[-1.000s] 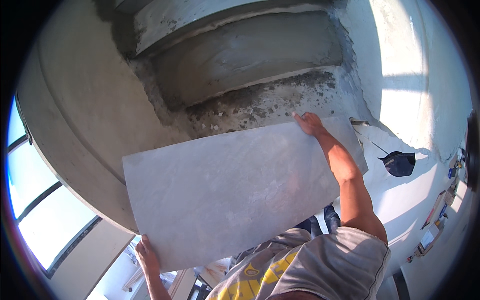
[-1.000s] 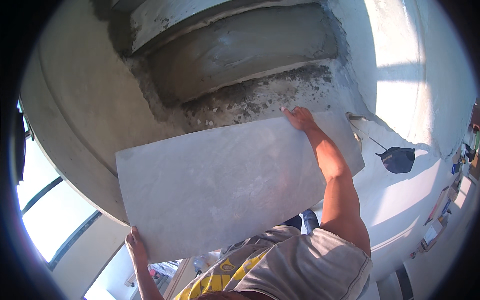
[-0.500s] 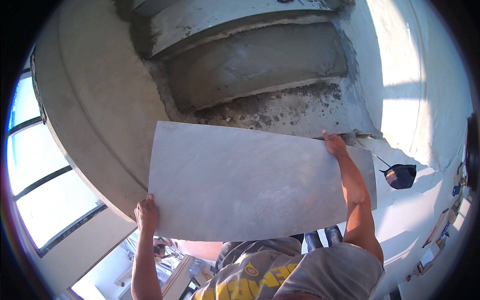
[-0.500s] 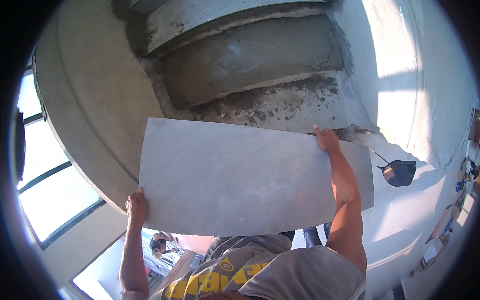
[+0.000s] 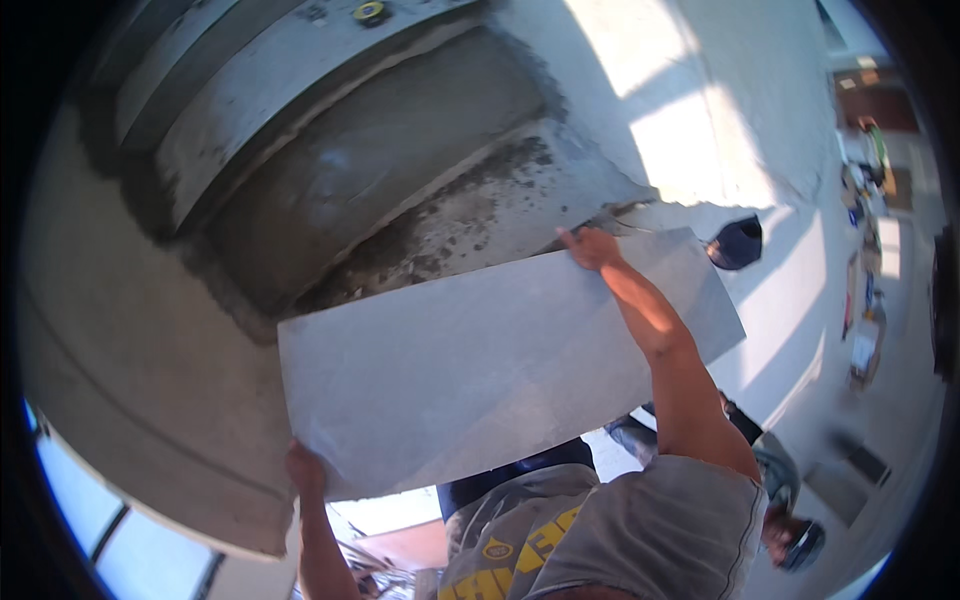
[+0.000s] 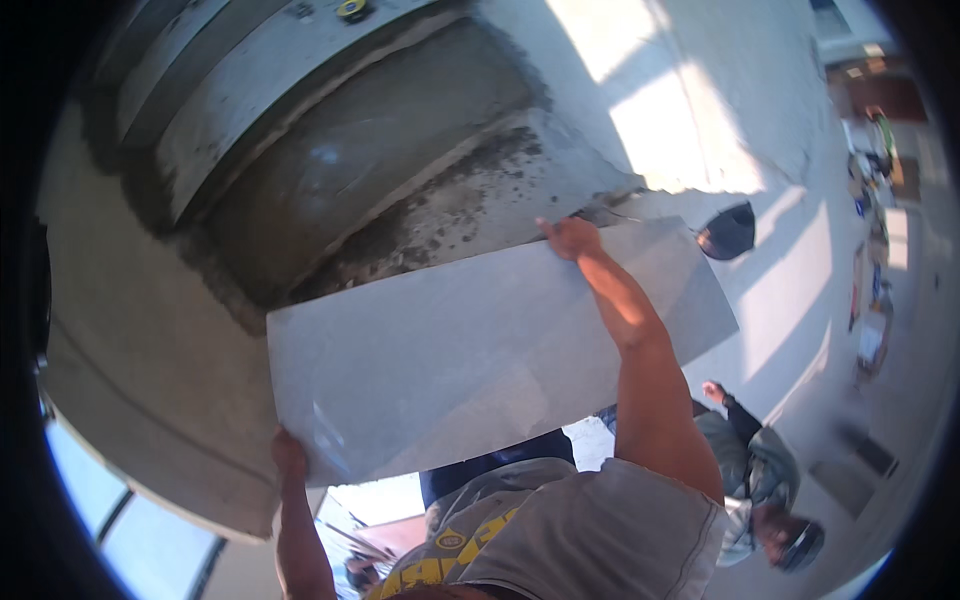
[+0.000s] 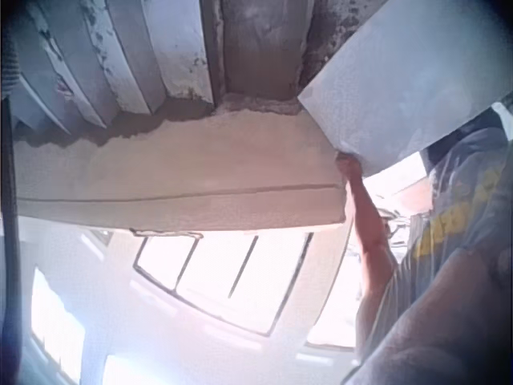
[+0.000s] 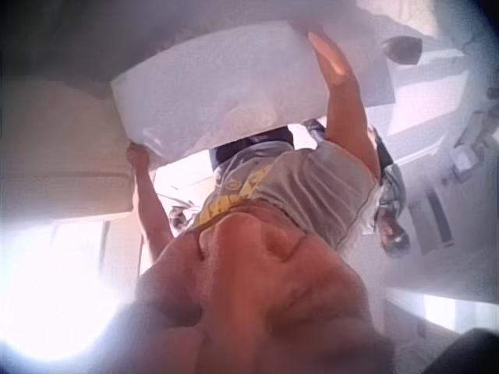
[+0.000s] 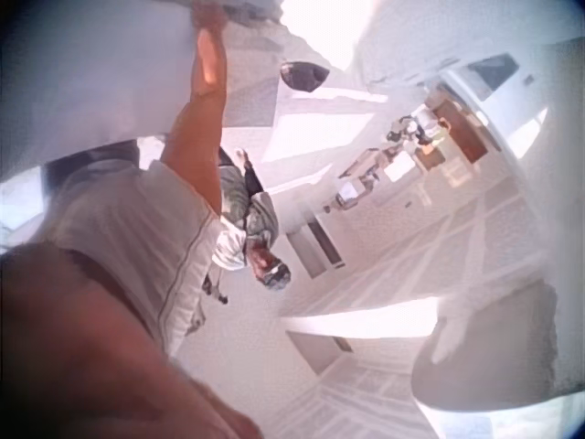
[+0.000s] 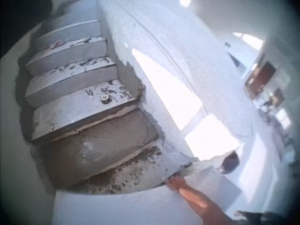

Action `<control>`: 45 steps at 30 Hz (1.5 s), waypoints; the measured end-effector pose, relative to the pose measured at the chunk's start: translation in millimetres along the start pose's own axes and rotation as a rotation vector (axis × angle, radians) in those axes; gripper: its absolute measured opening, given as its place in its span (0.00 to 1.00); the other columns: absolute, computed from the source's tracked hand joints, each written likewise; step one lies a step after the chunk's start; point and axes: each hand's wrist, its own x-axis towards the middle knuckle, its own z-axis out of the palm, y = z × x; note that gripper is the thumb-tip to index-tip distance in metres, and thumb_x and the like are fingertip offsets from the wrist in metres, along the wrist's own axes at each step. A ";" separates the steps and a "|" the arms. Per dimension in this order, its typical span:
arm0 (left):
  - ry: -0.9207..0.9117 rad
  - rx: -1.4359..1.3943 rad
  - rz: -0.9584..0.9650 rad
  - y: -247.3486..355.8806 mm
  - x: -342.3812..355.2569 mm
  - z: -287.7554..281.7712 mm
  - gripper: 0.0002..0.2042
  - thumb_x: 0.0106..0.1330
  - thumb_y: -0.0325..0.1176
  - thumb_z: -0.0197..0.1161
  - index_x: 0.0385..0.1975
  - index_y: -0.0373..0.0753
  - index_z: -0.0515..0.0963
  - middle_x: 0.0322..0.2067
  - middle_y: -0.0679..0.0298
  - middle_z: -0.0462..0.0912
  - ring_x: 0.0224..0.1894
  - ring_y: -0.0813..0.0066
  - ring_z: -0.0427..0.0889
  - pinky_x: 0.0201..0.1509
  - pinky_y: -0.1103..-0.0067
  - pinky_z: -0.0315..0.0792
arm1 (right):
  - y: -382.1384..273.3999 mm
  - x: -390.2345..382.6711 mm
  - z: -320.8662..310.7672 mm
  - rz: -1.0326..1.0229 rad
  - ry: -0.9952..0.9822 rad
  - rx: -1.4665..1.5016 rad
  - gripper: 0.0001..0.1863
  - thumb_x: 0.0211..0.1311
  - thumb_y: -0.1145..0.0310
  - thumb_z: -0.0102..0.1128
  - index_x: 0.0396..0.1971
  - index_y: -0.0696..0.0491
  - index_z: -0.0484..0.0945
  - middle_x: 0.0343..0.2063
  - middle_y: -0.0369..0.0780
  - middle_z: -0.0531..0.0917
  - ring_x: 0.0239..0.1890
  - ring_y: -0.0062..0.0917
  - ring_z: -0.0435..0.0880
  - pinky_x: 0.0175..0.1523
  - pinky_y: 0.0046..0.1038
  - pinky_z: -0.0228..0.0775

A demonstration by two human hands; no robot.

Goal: The person scoops mortar from a bucket using a trowel and spreads it across the back of a large tile, then lifts the tile and presses it into place on a concrete step.

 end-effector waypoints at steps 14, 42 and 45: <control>-0.033 0.232 -0.015 -27.6 70.5 -5.9 0.31 0.82 0.47 0.36 0.44 0.22 0.81 0.43 0.33 0.84 0.49 0.34 0.83 0.53 0.52 0.75 | -20.1 -32.6 21.4 0.085 -0.027 0.019 0.49 0.72 0.27 0.31 0.41 0.61 0.86 0.42 0.54 0.87 0.51 0.48 0.86 0.58 0.45 0.75; -0.001 0.041 -0.047 -90.7 60.0 107.9 0.25 0.82 0.45 0.36 0.43 0.31 0.77 0.37 0.38 0.85 0.45 0.34 0.84 0.49 0.48 0.75 | -79.2 -75.1 -65.7 0.144 0.150 -0.293 0.48 0.71 0.27 0.33 0.44 0.60 0.86 0.46 0.57 0.86 0.57 0.48 0.83 0.65 0.46 0.70; 0.030 -0.003 0.000 -120.4 52.7 123.0 0.25 0.82 0.44 0.35 0.42 0.29 0.77 0.38 0.39 0.85 0.42 0.33 0.83 0.47 0.47 0.75 | -96.7 -79.5 -69.9 0.084 0.246 -0.323 0.45 0.73 0.29 0.36 0.36 0.58 0.88 0.40 0.53 0.88 0.52 0.48 0.86 0.61 0.44 0.74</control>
